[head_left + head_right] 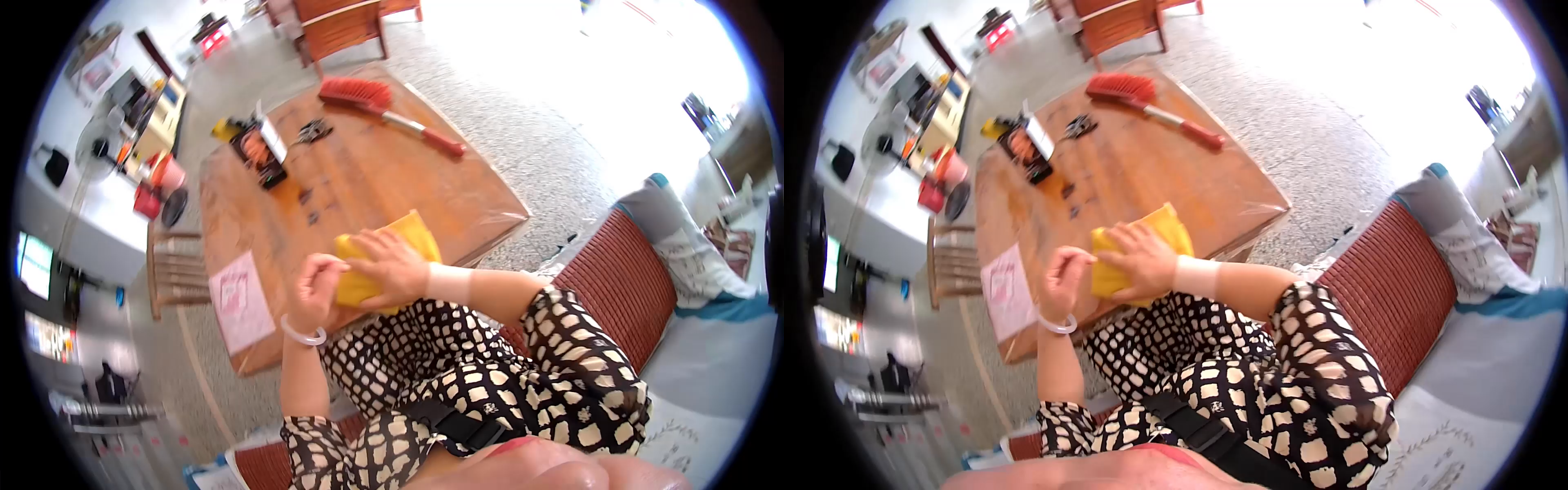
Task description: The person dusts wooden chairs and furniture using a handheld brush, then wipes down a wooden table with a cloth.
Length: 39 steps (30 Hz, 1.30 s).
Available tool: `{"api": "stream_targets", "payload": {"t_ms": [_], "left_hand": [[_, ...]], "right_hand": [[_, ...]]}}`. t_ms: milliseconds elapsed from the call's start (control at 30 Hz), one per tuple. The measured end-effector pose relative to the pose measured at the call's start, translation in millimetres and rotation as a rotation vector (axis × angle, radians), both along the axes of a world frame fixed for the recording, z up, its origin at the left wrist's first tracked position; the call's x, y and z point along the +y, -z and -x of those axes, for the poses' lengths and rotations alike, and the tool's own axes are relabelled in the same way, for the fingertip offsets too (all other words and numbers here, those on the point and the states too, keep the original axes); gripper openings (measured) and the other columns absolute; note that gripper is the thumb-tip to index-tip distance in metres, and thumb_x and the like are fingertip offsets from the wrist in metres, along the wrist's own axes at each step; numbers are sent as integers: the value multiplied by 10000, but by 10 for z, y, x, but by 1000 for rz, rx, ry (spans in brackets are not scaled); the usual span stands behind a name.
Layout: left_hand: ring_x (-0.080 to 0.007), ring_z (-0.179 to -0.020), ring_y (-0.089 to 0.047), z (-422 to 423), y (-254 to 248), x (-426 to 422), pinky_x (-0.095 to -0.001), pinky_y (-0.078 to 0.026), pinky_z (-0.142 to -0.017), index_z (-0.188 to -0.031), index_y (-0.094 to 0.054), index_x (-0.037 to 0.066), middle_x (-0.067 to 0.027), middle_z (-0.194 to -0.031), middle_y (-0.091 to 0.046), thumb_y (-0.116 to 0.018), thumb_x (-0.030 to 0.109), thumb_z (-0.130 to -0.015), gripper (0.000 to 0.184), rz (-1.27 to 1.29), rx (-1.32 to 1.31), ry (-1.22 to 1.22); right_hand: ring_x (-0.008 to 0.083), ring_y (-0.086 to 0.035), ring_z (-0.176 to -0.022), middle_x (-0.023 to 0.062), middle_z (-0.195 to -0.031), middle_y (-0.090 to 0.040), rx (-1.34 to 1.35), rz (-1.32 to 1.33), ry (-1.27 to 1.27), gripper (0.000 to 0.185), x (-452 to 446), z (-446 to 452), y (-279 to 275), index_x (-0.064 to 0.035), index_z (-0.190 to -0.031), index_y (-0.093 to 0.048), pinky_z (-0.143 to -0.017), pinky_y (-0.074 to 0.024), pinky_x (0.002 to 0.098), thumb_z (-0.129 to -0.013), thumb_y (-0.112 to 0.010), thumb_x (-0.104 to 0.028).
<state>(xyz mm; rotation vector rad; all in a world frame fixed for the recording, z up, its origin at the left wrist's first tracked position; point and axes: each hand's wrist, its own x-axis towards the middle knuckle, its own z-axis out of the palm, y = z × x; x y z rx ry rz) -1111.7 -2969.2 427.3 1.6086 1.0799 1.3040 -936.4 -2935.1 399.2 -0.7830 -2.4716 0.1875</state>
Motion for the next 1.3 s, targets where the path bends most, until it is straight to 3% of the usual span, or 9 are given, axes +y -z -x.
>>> {"api": "stream_targets", "payload": {"t_ms": [100, 300, 467, 567, 700, 900, 1033, 1133, 1300], "left_hand": [[-93, -694, -496, 85, 6, 291, -198, -380, -687, -818, -502, 15, -36, -724, -537, -446, 78, -810, 84, -15, -164, -159], [-90, -673, -490, 224, 210, 657, -204, -387, -666, -826, -494, -2, -38, -696, -530, -437, 102, -819, 119, -168, -64, -403], [-102, -592, -508, 300, 505, 723, -221, -408, -541, -770, -533, 20, -48, -645, -546, -517, 94, -764, 76, -185, 206, -368], [-122, -596, -516, 277, 424, 664, -226, -403, -548, -773, -537, 28, -63, -656, -550, -527, 94, -754, 70, -273, 467, -303], [-122, -574, -502, 370, 534, 700, -225, -397, -537, -776, -533, 17, -68, -656, -546, -516, 79, -758, 66, -256, 344, -344], [-88, -547, -465, 382, 476, 687, -207, -382, -502, -792, -520, 7, -45, -633, -522, -498, 62, -770, 64, -305, 287, -391], [-86, -530, -450, 358, 476, 681, -207, -376, -488, -782, -518, 10, -44, -623, -513, -503, 64, -769, 58, -300, 300, -369], [-83, -522, -444, 357, 471, 665, -206, -371, -480, -776, -520, 12, -41, -616, -511, -506, 71, -769, 61, -315, 310, -380], [-82, -517, -453, 365, 523, 690, -206, -370, -475, -764, -524, 15, -34, -595, -509, -514, 91, -768, 76, -265, 309, -377]], "right_hand": [[316, -327, -1076, 160, -1143, -370, 48, 15, -66, 601, 278, 175, 16, -119, -1073, -460, -888, -237, 450, -607, -554, -488], [331, -309, -1092, 170, -1153, -366, 49, 86, 220, 588, 1033, 481, 59, -102, -1071, -459, -901, -221, 459, -623, -549, -472], [327, -298, -1099, 171, -1167, -344, 54, 79, 445, 571, 1541, 618, 160, -106, -1078, -450, -915, -192, 478, -657, -514, -485], [322, -283, -1108, 164, -1166, -343, 18, 156, 546, 545, 1708, 654, 77, -109, -1071, -452, -914, -186, 481, -674, -499, -480], [314, -288, -1100, 161, -1161, -347, 20, 129, 609, 527, 1747, 701, 113, -118, -1069, -453, -901, -200, 473, -683, -487, -475], [315, -313, -1082, 165, -1148, -362, 18, 18, 463, 509, 1357, 590, 176, -143, -1056, -479, -880, -236, 431, -672, -498, -478], [315, -366, -1025, 157, -1117, -398, 99, -107, 185, 497, 716, 312, 154, -127, -1023, -502, -868, -262, 424, -662, -516, -468], [326, -372, -1026, 156, -1116, -401, 85, -43, 78, 493, 356, -5, 62, -128, -1022, -500, -872, -271, 428, -658, -533, -458], [324, -344, -1060, 156, -1143, -375, 51, 16, 311, 502, 510, -308, 66, -132, -1048, -479, -895, -240, 442, -665, -532, -453]]}}
